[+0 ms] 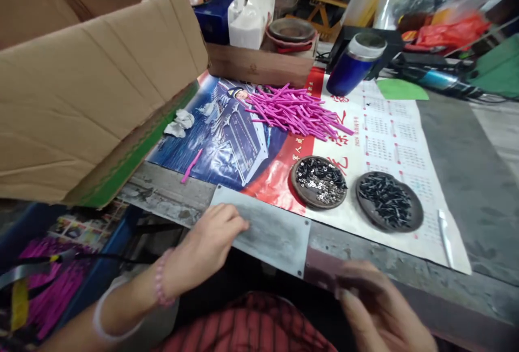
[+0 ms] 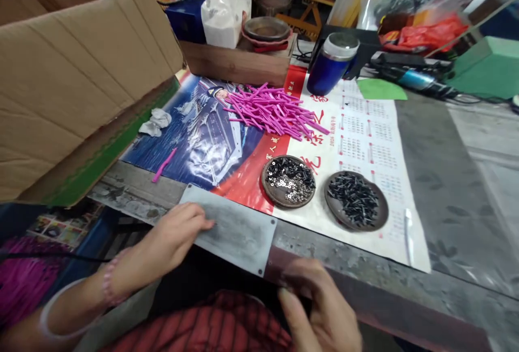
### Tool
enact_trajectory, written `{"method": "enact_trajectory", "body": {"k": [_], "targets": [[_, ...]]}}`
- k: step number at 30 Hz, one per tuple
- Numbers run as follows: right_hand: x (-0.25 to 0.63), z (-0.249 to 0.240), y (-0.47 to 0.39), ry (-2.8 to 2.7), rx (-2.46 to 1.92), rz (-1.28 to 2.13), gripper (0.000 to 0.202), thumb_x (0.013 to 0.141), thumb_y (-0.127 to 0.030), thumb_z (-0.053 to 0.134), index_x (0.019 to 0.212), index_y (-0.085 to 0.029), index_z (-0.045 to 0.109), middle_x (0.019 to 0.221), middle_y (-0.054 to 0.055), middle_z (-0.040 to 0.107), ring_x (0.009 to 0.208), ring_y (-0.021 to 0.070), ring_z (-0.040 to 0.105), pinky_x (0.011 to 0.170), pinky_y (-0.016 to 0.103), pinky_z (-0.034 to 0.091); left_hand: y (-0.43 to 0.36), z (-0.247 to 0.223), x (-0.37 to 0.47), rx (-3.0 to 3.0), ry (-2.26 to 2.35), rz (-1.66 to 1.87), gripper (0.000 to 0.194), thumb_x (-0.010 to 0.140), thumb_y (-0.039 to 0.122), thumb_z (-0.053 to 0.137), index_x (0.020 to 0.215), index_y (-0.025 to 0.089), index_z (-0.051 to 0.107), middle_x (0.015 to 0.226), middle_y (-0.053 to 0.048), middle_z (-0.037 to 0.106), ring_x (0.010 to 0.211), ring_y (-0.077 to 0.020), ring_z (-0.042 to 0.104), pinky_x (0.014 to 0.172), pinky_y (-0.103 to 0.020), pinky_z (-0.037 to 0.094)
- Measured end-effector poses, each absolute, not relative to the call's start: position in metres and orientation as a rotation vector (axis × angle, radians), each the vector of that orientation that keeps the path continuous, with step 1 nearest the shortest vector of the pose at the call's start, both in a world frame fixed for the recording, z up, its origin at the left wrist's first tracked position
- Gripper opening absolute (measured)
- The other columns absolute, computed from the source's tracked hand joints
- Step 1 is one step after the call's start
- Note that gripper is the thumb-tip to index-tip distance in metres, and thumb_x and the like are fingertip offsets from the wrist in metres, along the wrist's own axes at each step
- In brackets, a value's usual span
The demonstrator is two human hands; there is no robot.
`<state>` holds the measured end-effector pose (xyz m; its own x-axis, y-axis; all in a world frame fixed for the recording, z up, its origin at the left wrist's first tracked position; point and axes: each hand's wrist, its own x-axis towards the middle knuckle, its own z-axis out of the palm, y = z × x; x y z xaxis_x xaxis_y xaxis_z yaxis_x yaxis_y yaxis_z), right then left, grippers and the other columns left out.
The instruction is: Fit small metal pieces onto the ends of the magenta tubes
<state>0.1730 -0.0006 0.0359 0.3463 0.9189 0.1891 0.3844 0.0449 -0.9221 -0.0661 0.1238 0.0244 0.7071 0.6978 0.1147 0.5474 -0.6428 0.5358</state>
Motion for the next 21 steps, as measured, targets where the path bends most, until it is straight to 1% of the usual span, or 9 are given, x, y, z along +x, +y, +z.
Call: {"method": "enact_trajectory", "body": {"k": [2, 4, 7, 9, 11, 14, 16, 18, 21], "targets": [[0.167, 0.029, 0.007, -1.477, -1.428, 0.715, 0.005, 0.091, -0.025, 0.068, 0.092, -0.021, 0.071, 0.082, 0.004, 0.071, 0.070, 0.0157, 0.070, 0.064, 0.019, 0.057, 0.118, 0.022, -0.054, 2.493, 0.935, 0.393, 0.033, 0.095, 0.001, 0.040, 0.096, 0.016, 0.069, 0.088, -0.008, 0.063, 0.084, -0.0233, 0.056, 0.076, -0.035, 0.045], [0.158, 0.022, 0.014, -1.556, -1.380, 0.723, 0.006, 0.093, -0.021, 0.065, 0.098, -0.022, 0.068, 0.085, 0.003, 0.071, 0.073, 0.0146, 0.070, 0.067, 0.018, 0.057, 0.111, 0.020, -0.035, 2.452, 0.883, 0.455, 0.031, 0.095, 0.002, 0.042, 0.098, 0.016, 0.070, 0.088, -0.008, 0.064, 0.084, -0.0229, 0.057, 0.076, -0.035, 0.047], [0.146, 0.018, 0.021, -1.519, -1.425, 0.650, 0.006, 0.095, -0.020, 0.063, 0.100, -0.022, 0.066, 0.085, 0.002, 0.070, 0.072, 0.0129, 0.070, 0.068, 0.017, 0.056, 0.099, 0.019, -0.017, 1.980, 0.898, 0.707, 0.027, 0.097, 0.006, 0.044, 0.104, 0.015, 0.069, 0.092, -0.007, 0.065, 0.086, -0.0200, 0.062, 0.077, -0.032, 0.051], [0.142, 0.017, 0.022, -1.524, -1.442, 0.637, 0.004, 0.096, -0.020, 0.062, 0.097, -0.021, 0.066, 0.083, 0.001, 0.070, 0.070, 0.0122, 0.069, 0.066, 0.016, 0.056, 0.090, 0.021, -0.016, 1.561, 0.951, 0.779, 0.020, 0.098, 0.012, 0.049, 0.102, 0.015, 0.068, 0.089, -0.004, 0.063, 0.078, -0.0163, 0.063, 0.072, -0.028, 0.052], [0.138, 0.018, 0.024, -1.533, -1.431, 0.635, 0.005, 0.096, -0.019, 0.061, 0.096, -0.021, 0.066, 0.083, 0.001, 0.070, 0.072, 0.0122, 0.070, 0.066, 0.016, 0.056, 0.080, 0.024, -0.019, 1.239, 0.977, 0.770, 0.013, 0.097, 0.019, 0.055, 0.099, 0.015, 0.068, 0.084, -0.001, 0.061, 0.069, -0.0127, 0.060, 0.064, -0.023, 0.051], [0.131, 0.018, 0.026, -1.530, -1.416, 0.557, 0.006, 0.097, -0.016, 0.060, 0.098, -0.020, 0.065, 0.084, 0.001, 0.069, 0.074, 0.0118, 0.069, 0.068, 0.017, 0.055, 0.063, 0.025, -0.019, 0.999, 0.959, 0.771, 0.013, 0.096, 0.026, 0.062, 0.099, 0.015, 0.068, 0.081, 0.000, 0.060, 0.063, -0.0097, 0.055, 0.056, -0.018, 0.046], [0.125, 0.019, 0.027, -1.523, -1.417, 0.501, 0.008, 0.097, -0.014, 0.058, 0.096, -0.021, 0.063, 0.082, 0.000, 0.067, 0.071, 0.0109, 0.067, 0.068, 0.017, 0.053, 0.053, 0.023, -0.015, 0.937, 0.967, 0.816, 0.013, 0.096, 0.027, 0.063, 0.097, 0.015, 0.068, 0.079, 0.001, 0.059, 0.061, -0.0083, 0.051, 0.054, -0.016, 0.043], [0.120, 0.020, 0.028, -1.515, -1.421, 0.519, 0.010, 0.099, -0.015, 0.055, 0.093, -0.021, 0.060, 0.079, -0.001, 0.065, 0.068, 0.0105, 0.065, 0.064, 0.018, 0.052, 0.044, 0.020, -0.011, 0.918, 0.982, 0.903, 0.011, 0.097, 0.025, 0.062, 0.096, 0.017, 0.068, 0.081, 0.001, 0.060, 0.064, -0.0088, 0.053, 0.059, -0.016, 0.047], [0.116, 0.021, 0.029, -1.526, -1.399, 0.606, 0.019, 0.102, -0.015, 0.048, 0.085, -0.022, 0.054, 0.072, -0.003, 0.059, 0.061, 0.0102, 0.060, 0.057, 0.018, 0.047, 0.033, 0.017, -0.008, 1.008, 0.989, 1.058, 0.012, 0.099, 0.019, 0.058, 0.096, 0.021, 0.069, 0.088, 0.000, 0.063, 0.079, -0.0117, 0.061, 0.076, -0.019, 0.053]]}}
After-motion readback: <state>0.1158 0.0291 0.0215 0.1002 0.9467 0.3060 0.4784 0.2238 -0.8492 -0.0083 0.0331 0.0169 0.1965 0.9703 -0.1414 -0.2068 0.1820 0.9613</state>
